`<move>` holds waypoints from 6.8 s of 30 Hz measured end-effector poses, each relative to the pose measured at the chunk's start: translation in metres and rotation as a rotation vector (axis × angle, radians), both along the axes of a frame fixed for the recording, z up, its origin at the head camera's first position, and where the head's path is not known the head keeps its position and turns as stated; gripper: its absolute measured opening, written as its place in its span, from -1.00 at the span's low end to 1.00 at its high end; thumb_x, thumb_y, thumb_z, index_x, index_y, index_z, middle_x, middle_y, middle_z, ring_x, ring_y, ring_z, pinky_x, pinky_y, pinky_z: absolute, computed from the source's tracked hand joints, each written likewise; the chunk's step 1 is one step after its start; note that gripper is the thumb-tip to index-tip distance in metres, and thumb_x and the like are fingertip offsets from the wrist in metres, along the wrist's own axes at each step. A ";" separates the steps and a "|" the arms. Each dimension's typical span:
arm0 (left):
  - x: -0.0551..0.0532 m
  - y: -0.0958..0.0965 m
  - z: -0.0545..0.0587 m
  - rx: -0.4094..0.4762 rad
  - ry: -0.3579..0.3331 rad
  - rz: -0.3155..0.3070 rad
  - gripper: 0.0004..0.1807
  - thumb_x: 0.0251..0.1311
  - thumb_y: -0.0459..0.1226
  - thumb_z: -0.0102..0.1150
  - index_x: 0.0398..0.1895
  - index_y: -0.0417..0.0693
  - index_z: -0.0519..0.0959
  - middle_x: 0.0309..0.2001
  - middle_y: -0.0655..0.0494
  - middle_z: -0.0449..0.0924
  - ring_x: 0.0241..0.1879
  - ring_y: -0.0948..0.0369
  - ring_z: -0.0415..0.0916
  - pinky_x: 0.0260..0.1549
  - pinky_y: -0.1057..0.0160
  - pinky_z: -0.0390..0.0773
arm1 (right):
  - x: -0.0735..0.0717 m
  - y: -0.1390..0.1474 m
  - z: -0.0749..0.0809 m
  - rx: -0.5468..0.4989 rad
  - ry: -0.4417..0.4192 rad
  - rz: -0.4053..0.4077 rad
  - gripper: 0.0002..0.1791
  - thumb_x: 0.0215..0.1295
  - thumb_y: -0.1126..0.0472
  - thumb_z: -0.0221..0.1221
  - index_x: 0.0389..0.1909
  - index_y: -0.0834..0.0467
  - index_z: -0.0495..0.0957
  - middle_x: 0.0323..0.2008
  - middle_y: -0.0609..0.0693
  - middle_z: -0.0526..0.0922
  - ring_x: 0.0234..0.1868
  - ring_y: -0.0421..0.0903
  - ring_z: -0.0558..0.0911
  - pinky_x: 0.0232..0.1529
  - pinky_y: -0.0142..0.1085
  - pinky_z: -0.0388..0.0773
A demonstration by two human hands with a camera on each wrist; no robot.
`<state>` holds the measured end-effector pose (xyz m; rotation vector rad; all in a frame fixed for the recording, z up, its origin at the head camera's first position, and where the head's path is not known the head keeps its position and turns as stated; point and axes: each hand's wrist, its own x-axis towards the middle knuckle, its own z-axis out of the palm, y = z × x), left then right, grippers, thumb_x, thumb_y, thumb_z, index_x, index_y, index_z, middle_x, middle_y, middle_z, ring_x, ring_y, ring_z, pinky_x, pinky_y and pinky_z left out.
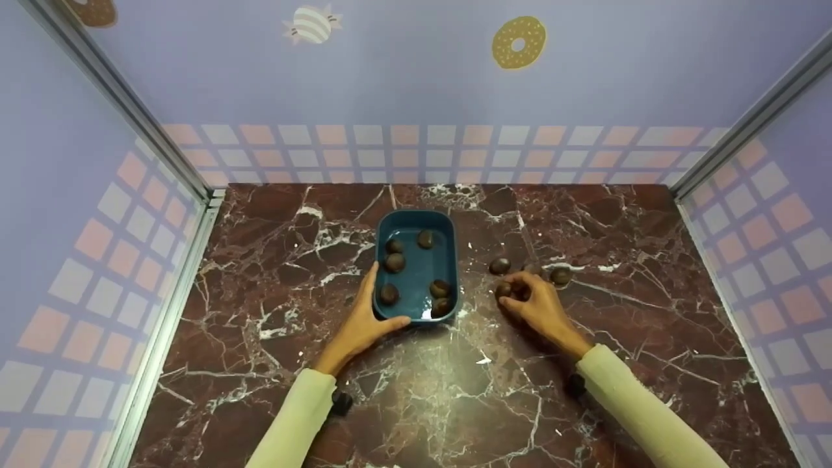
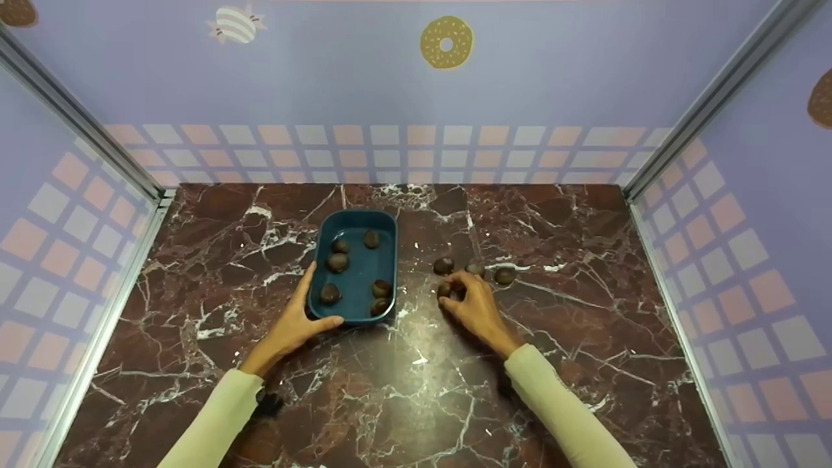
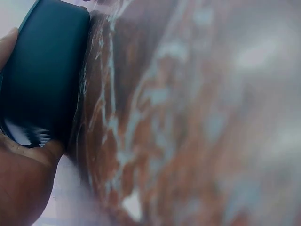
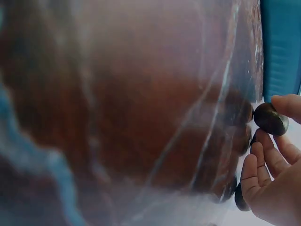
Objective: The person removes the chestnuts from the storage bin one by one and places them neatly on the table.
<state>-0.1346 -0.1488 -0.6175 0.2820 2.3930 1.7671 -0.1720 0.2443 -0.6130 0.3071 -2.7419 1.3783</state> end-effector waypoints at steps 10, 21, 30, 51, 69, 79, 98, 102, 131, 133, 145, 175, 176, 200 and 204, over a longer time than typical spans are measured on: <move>-0.009 -0.002 0.010 -0.043 0.002 -0.048 0.56 0.13 0.02 0.73 0.85 0.02 -0.36 0.82 -0.08 -0.43 0.78 -0.16 -0.35 0.61 -0.42 -0.05 | 0.000 0.006 -0.004 0.019 0.061 -0.042 -0.63 0.15 0.43 0.61 -0.02 0.30 0.77 -0.20 0.12 0.78 -0.28 0.01 0.68 -0.19 -0.30 0.57; -0.010 0.000 0.007 -0.095 -0.004 -0.056 0.68 0.03 0.13 0.76 0.83 -0.05 -0.42 0.81 -0.17 -0.46 0.77 -0.19 -0.38 0.63 -0.38 -0.07 | -0.003 0.002 -0.005 0.090 0.091 -0.046 -0.68 0.16 0.36 0.63 -0.06 0.28 0.83 -0.25 0.12 0.76 -0.28 0.04 0.69 -0.23 -0.32 0.55; -0.010 0.005 0.008 -0.050 -0.040 -0.042 0.64 0.08 0.08 0.75 0.85 0.08 -0.43 0.81 -0.11 -0.49 0.77 -0.16 -0.43 0.64 -0.37 -0.13 | -0.006 0.002 0.000 0.120 0.065 -0.014 -0.66 0.22 0.36 0.58 0.03 0.29 0.83 -0.21 0.14 0.79 -0.25 0.07 0.69 -0.19 -0.20 0.60; -0.016 0.012 0.004 -0.005 -0.029 -0.006 0.60 0.07 -0.08 0.78 0.85 0.02 -0.36 0.82 -0.10 -0.41 0.78 -0.12 -0.38 0.67 -0.29 -0.18 | -0.016 -0.021 0.046 0.133 0.152 0.165 -0.62 0.28 0.33 0.57 0.08 0.37 0.79 -0.01 0.21 0.80 0.06 0.22 0.72 0.19 0.12 0.61; -0.016 0.012 0.004 0.019 -0.046 -0.020 0.60 0.09 -0.07 0.76 0.85 0.07 -0.39 0.82 -0.09 -0.42 0.78 -0.12 -0.36 0.66 -0.30 -0.14 | -0.042 -0.076 0.063 0.317 0.184 0.491 -0.46 0.29 0.09 0.59 0.24 0.20 0.77 0.20 0.08 0.78 0.18 0.12 0.51 0.24 0.15 0.42; -0.011 0.013 0.001 0.012 -0.031 -0.016 0.59 0.09 -0.07 0.75 0.85 0.13 -0.40 0.82 -0.05 -0.41 0.78 -0.07 -0.35 0.67 -0.25 -0.17 | -0.055 -0.093 0.059 0.495 0.188 0.601 -0.47 0.25 0.03 0.61 0.18 0.17 0.80 0.17 0.05 0.79 0.33 0.18 0.44 0.15 0.13 0.34; -0.014 0.013 0.002 -0.004 -0.016 -0.019 0.57 0.12 -0.12 0.74 0.85 0.13 -0.39 0.82 -0.03 -0.41 0.78 -0.04 -0.38 0.67 -0.25 -0.17 | -0.064 -0.115 0.064 0.651 0.012 0.614 -0.65 0.18 0.16 0.64 0.00 0.04 0.88 0.07 0.02 0.81 0.28 0.12 0.48 0.31 0.32 0.36; -0.015 0.013 0.003 -0.014 -0.012 -0.022 0.56 0.13 -0.07 0.74 0.86 0.11 -0.38 0.82 -0.02 -0.41 0.78 -0.05 -0.38 0.67 -0.25 -0.17 | -0.066 -0.119 0.059 0.664 0.038 0.583 -0.69 0.14 0.17 0.64 -0.08 0.07 0.87 -0.06 0.03 0.80 0.17 0.11 0.50 0.26 0.30 0.37; -0.017 0.013 0.003 0.015 -0.011 -0.023 0.59 0.09 -0.09 0.76 0.85 0.13 -0.40 0.82 -0.06 -0.38 0.78 -0.05 -0.36 0.68 -0.22 -0.15 | -0.038 -0.069 0.082 0.296 0.157 0.416 -0.52 0.18 0.12 0.63 0.12 0.15 0.81 0.03 0.07 0.81 0.16 0.10 0.49 0.16 0.12 0.29; -0.017 0.013 0.003 0.006 -0.009 -0.020 0.60 0.08 -0.06 0.76 0.86 0.12 -0.39 0.82 -0.06 -0.38 0.78 -0.05 -0.35 0.68 -0.22 -0.15 | -0.035 -0.062 0.084 0.288 0.170 0.405 -0.52 0.17 0.11 0.63 0.11 0.15 0.81 0.00 0.06 0.81 0.15 0.10 0.50 0.14 0.10 0.30; -0.016 0.013 0.002 -0.010 -0.008 -0.011 0.58 0.09 -0.04 0.75 0.86 0.09 -0.36 0.82 -0.10 -0.39 0.78 -0.11 -0.35 0.66 -0.29 -0.14 | -0.025 -0.014 0.081 0.231 0.169 0.293 -0.48 0.08 0.17 0.66 0.08 0.22 0.80 0.00 0.15 0.80 0.13 0.19 0.51 0.22 0.18 0.33; -0.017 0.013 0.002 -0.010 0.002 -0.010 0.60 0.05 -0.02 0.78 0.86 0.11 -0.36 0.82 -0.12 -0.35 0.78 -0.11 -0.31 0.67 -0.26 -0.11 | 0.000 0.054 0.018 0.253 0.084 0.045 -0.54 0.11 0.23 0.65 0.00 0.34 0.80 -0.02 0.26 0.74 0.13 0.29 0.56 0.21 0.23 0.45; -0.017 0.013 0.002 -0.007 -0.004 -0.013 0.60 0.07 -0.04 0.77 0.86 0.12 -0.37 0.82 -0.10 -0.36 0.78 -0.10 -0.31 0.67 -0.25 -0.12 | -0.001 0.055 0.018 0.257 0.083 0.042 -0.54 0.11 0.22 0.65 0.00 0.33 0.80 -0.02 0.26 0.75 0.13 0.29 0.56 0.21 0.23 0.45; -0.018 0.012 0.002 -0.018 0.004 -0.018 0.60 0.07 -0.01 0.76 0.86 0.12 -0.38 0.82 -0.06 -0.36 0.78 -0.07 -0.32 0.67 -0.23 -0.13 | -0.007 0.048 0.037 0.294 0.170 0.054 -0.57 0.09 0.25 0.69 -0.03 0.29 0.82 -0.05 0.20 0.83 0.04 0.24 0.55 0.13 0.16 0.40; -0.018 0.012 0.000 -0.015 0.002 -0.020 0.62 0.05 0.02 0.77 0.86 0.12 -0.39 0.82 -0.06 -0.37 0.78 -0.06 -0.33 0.68 -0.21 -0.15 | -0.007 0.037 0.046 0.296 0.215 0.133 -0.58 0.08 0.27 0.69 -0.04 0.29 0.81 -0.10 0.20 0.82 0.03 0.25 0.54 0.11 0.18 0.40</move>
